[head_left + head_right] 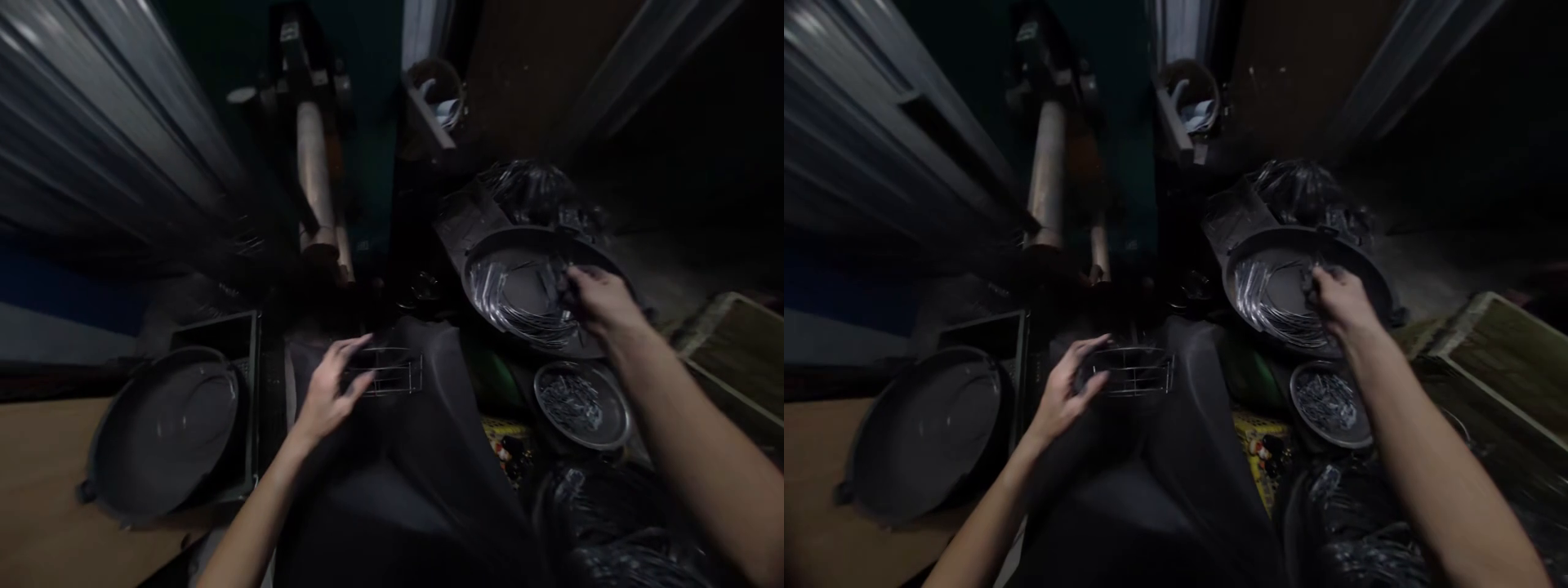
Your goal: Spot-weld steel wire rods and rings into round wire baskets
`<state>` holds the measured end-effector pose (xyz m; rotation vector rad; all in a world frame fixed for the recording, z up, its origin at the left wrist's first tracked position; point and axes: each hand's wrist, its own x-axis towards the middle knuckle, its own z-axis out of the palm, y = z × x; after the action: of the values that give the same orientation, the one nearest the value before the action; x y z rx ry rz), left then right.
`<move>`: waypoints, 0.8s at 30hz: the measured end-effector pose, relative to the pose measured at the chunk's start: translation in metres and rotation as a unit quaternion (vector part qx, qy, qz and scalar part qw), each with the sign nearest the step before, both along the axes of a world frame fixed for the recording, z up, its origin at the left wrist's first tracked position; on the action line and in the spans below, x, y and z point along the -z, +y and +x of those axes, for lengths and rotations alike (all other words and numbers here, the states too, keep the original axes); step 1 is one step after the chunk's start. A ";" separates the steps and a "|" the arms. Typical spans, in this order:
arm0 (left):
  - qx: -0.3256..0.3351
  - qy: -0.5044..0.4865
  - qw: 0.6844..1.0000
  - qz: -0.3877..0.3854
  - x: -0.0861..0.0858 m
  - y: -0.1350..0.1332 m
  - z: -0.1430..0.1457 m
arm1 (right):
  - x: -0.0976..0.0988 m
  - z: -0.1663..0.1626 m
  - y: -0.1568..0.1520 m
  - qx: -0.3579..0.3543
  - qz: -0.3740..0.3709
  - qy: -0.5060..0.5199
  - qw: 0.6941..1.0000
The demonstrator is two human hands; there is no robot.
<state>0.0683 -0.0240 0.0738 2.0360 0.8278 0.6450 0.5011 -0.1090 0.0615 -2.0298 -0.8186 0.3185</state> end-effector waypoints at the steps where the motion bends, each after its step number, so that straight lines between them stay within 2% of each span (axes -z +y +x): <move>1: 0.025 -0.024 0.999 -0.016 -0.010 -0.007 0.016 | -0.018 -0.013 0.008 -0.056 0.026 0.053 0.997; 3: 0.078 -0.065 0.995 -0.014 -0.023 -0.020 0.051 | -0.054 -0.050 0.024 -0.178 0.071 0.171 0.967; 5: 0.135 -0.094 0.986 -0.001 -0.025 -0.030 0.078 | -0.083 -0.097 0.038 -0.266 0.110 0.261 0.922; 7: 0.211 -0.090 0.972 -0.045 -0.019 -0.038 0.090 | -0.102 -0.140 0.050 -0.302 0.126 0.282 0.902; 9: 0.218 -0.076 0.966 -0.114 -0.009 -0.043 0.085 | -0.108 -0.170 0.063 -0.316 0.133 0.291 0.893; 12: 0.138 -0.083 0.969 -0.186 0.005 -0.043 0.062 | -0.106 -0.181 0.084 -0.313 0.136 0.308 0.888; 15: 0.121 -0.108 0.962 -0.222 0.015 -0.038 0.044 | -0.107 -0.170 0.099 -0.292 0.148 0.292 0.899; 17: 0.101 -0.128 0.959 -0.232 0.017 -0.035 0.042 | -0.112 -0.169 0.103 -0.266 0.134 0.287 0.910; 19: 0.054 -0.150 0.958 -0.240 0.014 -0.030 0.045 | -0.113 -0.186 0.099 -0.232 0.121 0.330 0.907; 22: 0.000 -0.148 0.957 -0.248 0.002 -0.015 0.048 | -0.092 -0.231 0.081 -0.242 0.091 0.383 0.887; 24: 0.008 -0.112 0.962 -0.248 -0.003 -0.003 0.039 | -0.064 -0.256 0.068 -0.269 0.060 0.291 0.916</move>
<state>0.1076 -0.0266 0.0769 1.4859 0.7483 0.5776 0.2449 -0.0408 0.1252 -1.4334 -0.9609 1.0958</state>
